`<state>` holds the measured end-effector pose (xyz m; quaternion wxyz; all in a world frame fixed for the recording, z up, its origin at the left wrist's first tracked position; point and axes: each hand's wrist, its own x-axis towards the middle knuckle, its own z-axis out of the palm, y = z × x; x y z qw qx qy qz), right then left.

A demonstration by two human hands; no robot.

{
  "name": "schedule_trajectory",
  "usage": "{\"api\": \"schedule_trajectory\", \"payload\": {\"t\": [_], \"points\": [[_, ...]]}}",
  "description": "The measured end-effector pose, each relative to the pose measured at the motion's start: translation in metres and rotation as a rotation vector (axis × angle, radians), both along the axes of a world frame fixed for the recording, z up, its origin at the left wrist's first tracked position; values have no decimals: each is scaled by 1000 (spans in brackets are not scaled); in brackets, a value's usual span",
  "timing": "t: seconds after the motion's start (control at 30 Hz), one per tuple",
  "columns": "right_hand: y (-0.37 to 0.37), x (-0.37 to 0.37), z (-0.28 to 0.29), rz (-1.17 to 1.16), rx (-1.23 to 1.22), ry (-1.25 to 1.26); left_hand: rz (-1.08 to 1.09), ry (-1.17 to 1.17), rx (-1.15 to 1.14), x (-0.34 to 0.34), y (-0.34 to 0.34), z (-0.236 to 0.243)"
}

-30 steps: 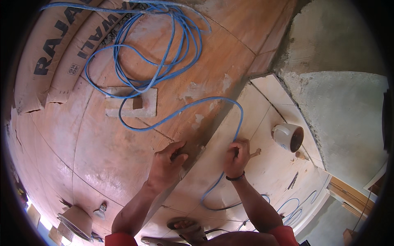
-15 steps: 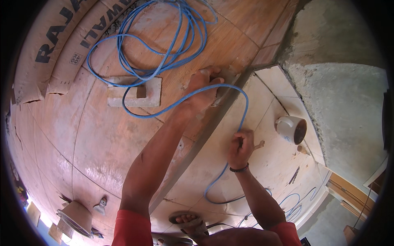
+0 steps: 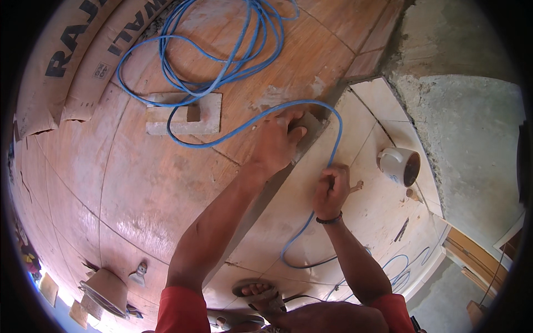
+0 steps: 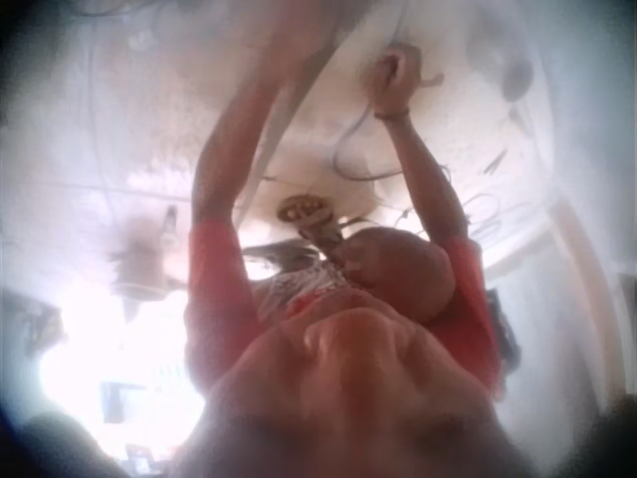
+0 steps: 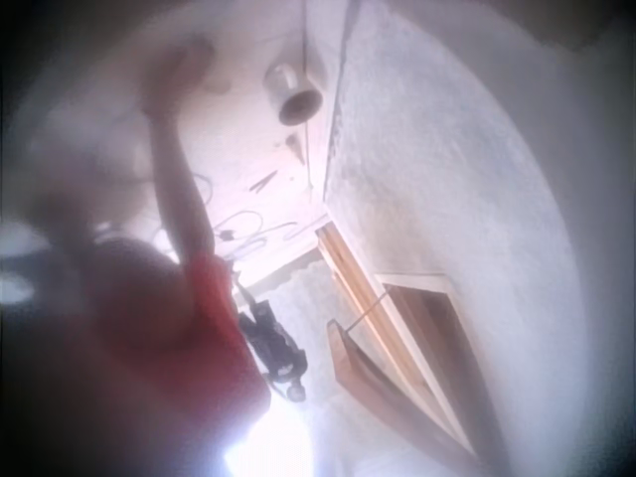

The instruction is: The person applies grout to the gaps between floor tiles using a small rubber float. They repeatedly scoop grout from a bucket and press it into the joints, smoothing the surface along the tile edges.

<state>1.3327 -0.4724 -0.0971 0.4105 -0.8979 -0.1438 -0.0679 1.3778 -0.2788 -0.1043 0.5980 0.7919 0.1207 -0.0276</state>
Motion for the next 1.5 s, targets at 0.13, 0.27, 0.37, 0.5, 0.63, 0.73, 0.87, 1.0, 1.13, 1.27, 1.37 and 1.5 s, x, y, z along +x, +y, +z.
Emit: {"api": "schedule_trajectory", "payload": {"t": [0.13, 0.27, 0.37, 0.5, 0.63, 0.73, 0.87, 1.0, 1.13, 1.27, 1.37, 1.5], "points": [[1, -2, -4, -8, -6, -15, -19, 211, -91, -57, 17, 16], [-5, 2, 3, -3, -34, -53, 102, 336, -281, -126, 38, 35], [1, -2, 2, -34, -16, 6, 225, 347, -427, -121, 43, 35], [0, 3, 1, 4, -13, -34, 197, 295, -355, -35, 33, 29], [-2, 0, 2, -58, -13, 20, 118, 111, -133, 44, 11, -1], [4, 0, 6, -53, -28, 24, 132, 84, -84, 86, 6, 6], [1, 4, 2, 26, -24, -56, 53, 68, -7, 104, -9, 16], [2, 0, 1, -30, 3, 6, -48, 91, 11, 87, -14, 20], [-4, 0, -1, -7, -20, 6, -47, 83, -7, 39, -6, 20], [1, 0, 0, -4, -27, -15, -42, 151, -100, -25, 13, 22], [6, -1, 2, -6, -14, -5, -80, 177, -97, -81, 29, 25], [-1, -1, -2, -30, -36, 4, -57, 257, -127, -162, 40, 34]]}}
